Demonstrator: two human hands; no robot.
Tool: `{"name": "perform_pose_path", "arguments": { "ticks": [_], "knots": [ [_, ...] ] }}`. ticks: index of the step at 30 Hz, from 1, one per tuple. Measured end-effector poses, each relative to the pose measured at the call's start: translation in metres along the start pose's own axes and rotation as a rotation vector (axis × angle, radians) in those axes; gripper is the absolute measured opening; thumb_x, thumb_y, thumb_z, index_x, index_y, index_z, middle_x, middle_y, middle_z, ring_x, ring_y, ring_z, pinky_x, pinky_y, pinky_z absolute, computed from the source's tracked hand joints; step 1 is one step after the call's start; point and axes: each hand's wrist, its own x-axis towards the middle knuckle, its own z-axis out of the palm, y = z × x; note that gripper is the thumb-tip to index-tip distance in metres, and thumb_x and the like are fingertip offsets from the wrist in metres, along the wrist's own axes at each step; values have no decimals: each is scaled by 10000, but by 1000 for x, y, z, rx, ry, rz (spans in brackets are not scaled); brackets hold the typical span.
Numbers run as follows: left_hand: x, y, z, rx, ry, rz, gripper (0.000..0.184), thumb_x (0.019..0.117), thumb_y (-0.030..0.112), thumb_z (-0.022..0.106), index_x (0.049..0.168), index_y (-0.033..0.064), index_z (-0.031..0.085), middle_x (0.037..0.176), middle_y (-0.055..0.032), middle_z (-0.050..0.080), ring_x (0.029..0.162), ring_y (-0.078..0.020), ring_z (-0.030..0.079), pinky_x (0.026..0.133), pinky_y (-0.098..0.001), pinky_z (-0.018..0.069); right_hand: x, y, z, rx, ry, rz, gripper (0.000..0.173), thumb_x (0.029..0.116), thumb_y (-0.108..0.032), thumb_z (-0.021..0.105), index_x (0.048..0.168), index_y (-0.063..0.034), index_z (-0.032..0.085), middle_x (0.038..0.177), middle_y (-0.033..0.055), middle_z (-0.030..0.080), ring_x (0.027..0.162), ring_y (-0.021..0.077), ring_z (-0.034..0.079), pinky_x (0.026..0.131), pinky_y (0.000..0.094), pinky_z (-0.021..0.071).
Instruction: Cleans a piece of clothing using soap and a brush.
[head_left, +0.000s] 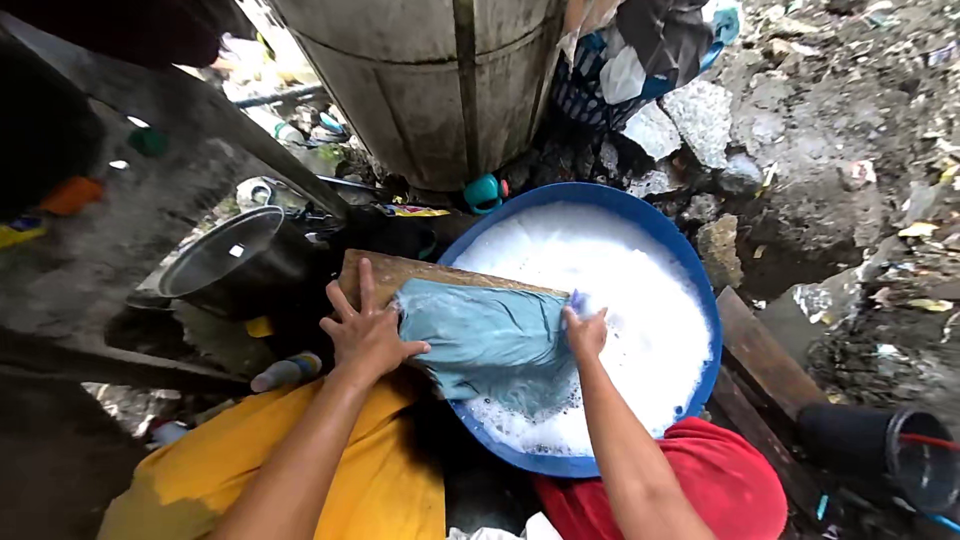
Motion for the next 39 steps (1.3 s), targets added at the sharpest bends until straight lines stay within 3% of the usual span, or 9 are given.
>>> {"name": "perform_pose_path", "arguments": {
  "ticks": [3, 7, 14, 17, 21, 28, 33, 35, 39],
  "knots": [
    [1, 2, -2, 15, -5, 3, 858, 735, 612, 856, 1381, 92, 634, 1698, -96, -258, 1527, -542, -75, 1047, -769, 276, -62, -61, 22, 37, -27, -253, 620, 967, -351, 698, 1410, 37, 506, 1243, 308, 646, 1139, 474, 646, 943, 644, 527],
    [-2, -1, -1, -14, 9, -2, 723, 778, 439, 883, 1363, 94, 637, 1711, -71, -219, 1530, -531, -30, 1038, -769, 292, -157, -126, 62, -33, -297, -651, 678, 902, -406, 779, 1407, -4, 573, 1260, 272, 645, 1143, 426, 652, 924, 577, 556],
    [1, 2, 1, 0, 18, -3, 861, 711, 606, 875, 1350, 76, 649, 1702, -107, -241, 1522, -554, -54, 1029, -784, 279, -4, -8, -11, 39, 8, 36, 852, 962, -416, 710, 1552, 55, 315, 1373, 359, 558, 1276, 513, 560, 1059, 652, 443],
    [1, 3, -3, -21, 12, -2, 848, 720, 574, 885, 1358, 71, 642, 1699, -120, -244, 1522, -557, -74, 1044, -789, 262, -74, -79, 18, 44, -76, -230, 686, 970, -355, 702, 1431, 94, 464, 1278, 339, 625, 1182, 492, 627, 1002, 640, 500],
    [-2, 2, -2, -25, 11, -6, 731, 790, 391, 881, 1397, 82, 613, 1708, -76, -229, 1528, -539, -58, 1031, -790, 281, -153, -129, 60, -11, -321, -624, 678, 904, -405, 778, 1420, -19, 567, 1264, 269, 649, 1151, 423, 653, 928, 587, 554],
    [1, 3, 1, -1, 14, -17, 915, 693, 598, 891, 1413, 111, 607, 1697, -95, -258, 1521, -553, -44, 1032, -771, 294, 2, 2, -6, 27, 22, 39, 881, 964, -453, 696, 1576, 28, 283, 1390, 351, 549, 1275, 508, 564, 1047, 655, 454],
    [-1, 4, -3, 0, 9, -17, 786, 759, 490, 890, 1382, 90, 628, 1704, -87, -238, 1525, -542, -36, 1029, -770, 303, -140, -118, 55, 45, -194, -528, 618, 915, -349, 771, 1360, 36, 582, 1201, 279, 676, 1106, 435, 673, 921, 593, 559],
    [-2, 4, -2, -10, 19, -20, 749, 761, 447, 897, 1366, 90, 636, 1707, -76, -232, 1528, -538, -33, 1029, -777, 301, -150, -122, 61, 1, -290, -655, 661, 902, -400, 781, 1409, -24, 582, 1250, 262, 660, 1140, 426, 657, 921, 590, 555],
    [0, 4, -1, 10, 20, -15, 875, 707, 598, 883, 1365, 75, 637, 1701, -95, -248, 1525, -545, -37, 1031, -773, 294, -39, -23, 16, -3, -78, -256, 762, 944, -467, 715, 1440, 67, 491, 1296, 329, 627, 1189, 495, 625, 997, 668, 486]
  ]
}}
